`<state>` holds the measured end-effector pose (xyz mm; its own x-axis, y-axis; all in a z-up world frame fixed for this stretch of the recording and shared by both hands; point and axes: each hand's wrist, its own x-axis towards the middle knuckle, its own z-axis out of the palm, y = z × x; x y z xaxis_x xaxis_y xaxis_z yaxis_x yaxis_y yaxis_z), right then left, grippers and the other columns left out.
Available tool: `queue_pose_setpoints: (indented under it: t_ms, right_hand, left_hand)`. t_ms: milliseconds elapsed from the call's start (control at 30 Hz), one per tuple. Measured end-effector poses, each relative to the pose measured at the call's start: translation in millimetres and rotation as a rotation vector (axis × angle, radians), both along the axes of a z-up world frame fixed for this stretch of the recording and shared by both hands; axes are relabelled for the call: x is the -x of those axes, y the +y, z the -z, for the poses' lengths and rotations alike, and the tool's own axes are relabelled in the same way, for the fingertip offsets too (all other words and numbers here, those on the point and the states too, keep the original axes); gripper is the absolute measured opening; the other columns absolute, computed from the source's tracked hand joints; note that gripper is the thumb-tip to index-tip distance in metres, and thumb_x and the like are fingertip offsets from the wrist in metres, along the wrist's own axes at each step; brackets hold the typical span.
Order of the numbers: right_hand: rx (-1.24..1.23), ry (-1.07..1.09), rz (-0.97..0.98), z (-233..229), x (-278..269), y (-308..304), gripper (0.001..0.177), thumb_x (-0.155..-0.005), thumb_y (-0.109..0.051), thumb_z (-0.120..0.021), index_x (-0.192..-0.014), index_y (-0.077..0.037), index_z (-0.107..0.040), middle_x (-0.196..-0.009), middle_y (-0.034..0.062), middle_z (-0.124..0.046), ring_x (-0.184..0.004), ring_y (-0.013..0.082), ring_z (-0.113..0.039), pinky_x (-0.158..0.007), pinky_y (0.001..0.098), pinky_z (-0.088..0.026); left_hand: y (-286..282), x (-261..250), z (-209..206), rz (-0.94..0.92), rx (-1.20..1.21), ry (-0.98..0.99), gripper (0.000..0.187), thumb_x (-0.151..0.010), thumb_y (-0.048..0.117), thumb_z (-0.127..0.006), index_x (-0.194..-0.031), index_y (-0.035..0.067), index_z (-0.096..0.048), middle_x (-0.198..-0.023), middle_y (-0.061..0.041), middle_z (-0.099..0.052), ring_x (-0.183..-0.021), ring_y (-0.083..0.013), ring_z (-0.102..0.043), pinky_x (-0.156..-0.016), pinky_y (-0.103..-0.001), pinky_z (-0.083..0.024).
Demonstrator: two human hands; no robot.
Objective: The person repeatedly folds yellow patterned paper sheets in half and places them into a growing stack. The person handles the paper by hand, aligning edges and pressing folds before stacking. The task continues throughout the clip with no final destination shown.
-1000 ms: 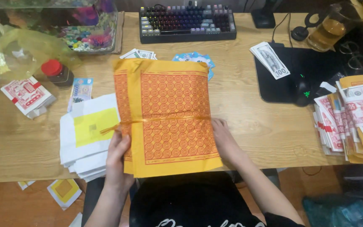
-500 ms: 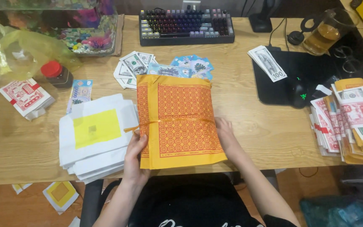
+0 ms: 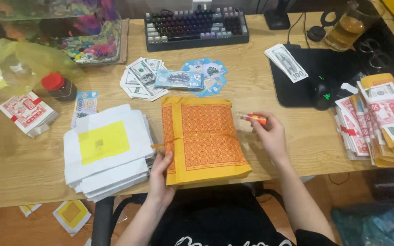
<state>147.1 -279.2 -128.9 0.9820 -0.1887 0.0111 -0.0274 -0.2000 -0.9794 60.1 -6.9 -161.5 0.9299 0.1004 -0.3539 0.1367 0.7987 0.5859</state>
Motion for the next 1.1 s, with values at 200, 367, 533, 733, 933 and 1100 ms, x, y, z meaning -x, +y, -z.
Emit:
queue_pose_setpoints:
  t_ms: [200,367,533,733,933,1100]
  right_hand:
    - [0.003,-0.178,0.063,51,-65,-57,0.030,-0.090,-0.008,-0.071,-0.118,-0.006,-0.060,-0.092,0.0096,-0.066,-0.072,0.0135,-0.066,-0.066,0.0224,-0.052]
    - [0.579,-0.154,0.106,58,-125,-53,0.030,-0.079,-0.021,-0.079,-0.107,-0.014,-0.069,-0.092,0.0024,-0.073,-0.082,0.0198,-0.070,-0.068,0.0292,-0.052]
    - [0.858,-0.301,0.042,94,-176,-50,0.026,-0.084,-0.029,-0.079,-0.102,-0.012,-0.072,-0.091,0.0059,-0.066,-0.091,0.0267,-0.062,-0.081,0.0382,-0.049]
    - [0.799,-0.305,-0.096,35,-113,-19,0.039,-0.091,-0.022,-0.071,-0.127,-0.011,-0.061,-0.113,0.0095,-0.054,-0.111,0.0315,-0.053,-0.091,0.0463,-0.046]
    - [0.669,-0.555,-0.717,-17,16,37,0.023,-0.090,-0.012,-0.064,-0.113,-0.008,-0.066,-0.107,0.0115,-0.065,-0.105,0.0313,-0.062,-0.091,0.0437,-0.050]
    - [0.948,-0.625,-0.866,14,67,39,0.034,-0.091,-0.031,-0.064,-0.121,-0.015,-0.063,-0.127,0.0105,-0.057,-0.122,0.0326,-0.051,-0.098,0.0496,-0.039]
  left_hand:
    - [-10,-6,-3,0.077,-0.109,0.129,0.053,-0.087,0.021,-0.065,-0.133,0.004,-0.044,-0.111,-0.021,-0.060,-0.095,-0.0313,-0.063,-0.069,-0.044,-0.057]
    - [-7,-3,5,0.163,-0.534,0.124,0.067,-0.092,0.030,-0.063,-0.140,-0.008,-0.036,-0.133,-0.033,-0.050,-0.123,-0.0389,-0.050,-0.092,-0.054,-0.049]
    - [-2,11,-34,0.275,-0.979,-0.024,0.073,-0.094,0.029,-0.060,-0.142,-0.014,-0.026,-0.147,-0.038,-0.027,-0.139,-0.0508,-0.026,-0.109,-0.061,-0.029]
    - [-4,31,-33,0.316,-1.587,-0.377,0.047,-0.092,0.014,-0.058,-0.136,-0.002,-0.050,-0.142,-0.026,-0.040,-0.137,-0.0447,-0.029,-0.111,-0.059,-0.021]
    - [2,18,-19,0.288,-1.887,-0.521,0.035,-0.094,0.021,-0.054,-0.126,0.009,-0.062,-0.134,-0.016,-0.055,-0.131,-0.0310,-0.045,-0.111,-0.056,-0.020]
    - [8,20,-5,0.141,-2.069,-0.516,0.037,-0.095,0.026,-0.056,-0.127,0.009,-0.061,-0.127,-0.012,-0.060,-0.119,-0.0258,-0.056,-0.103,-0.047,-0.036]
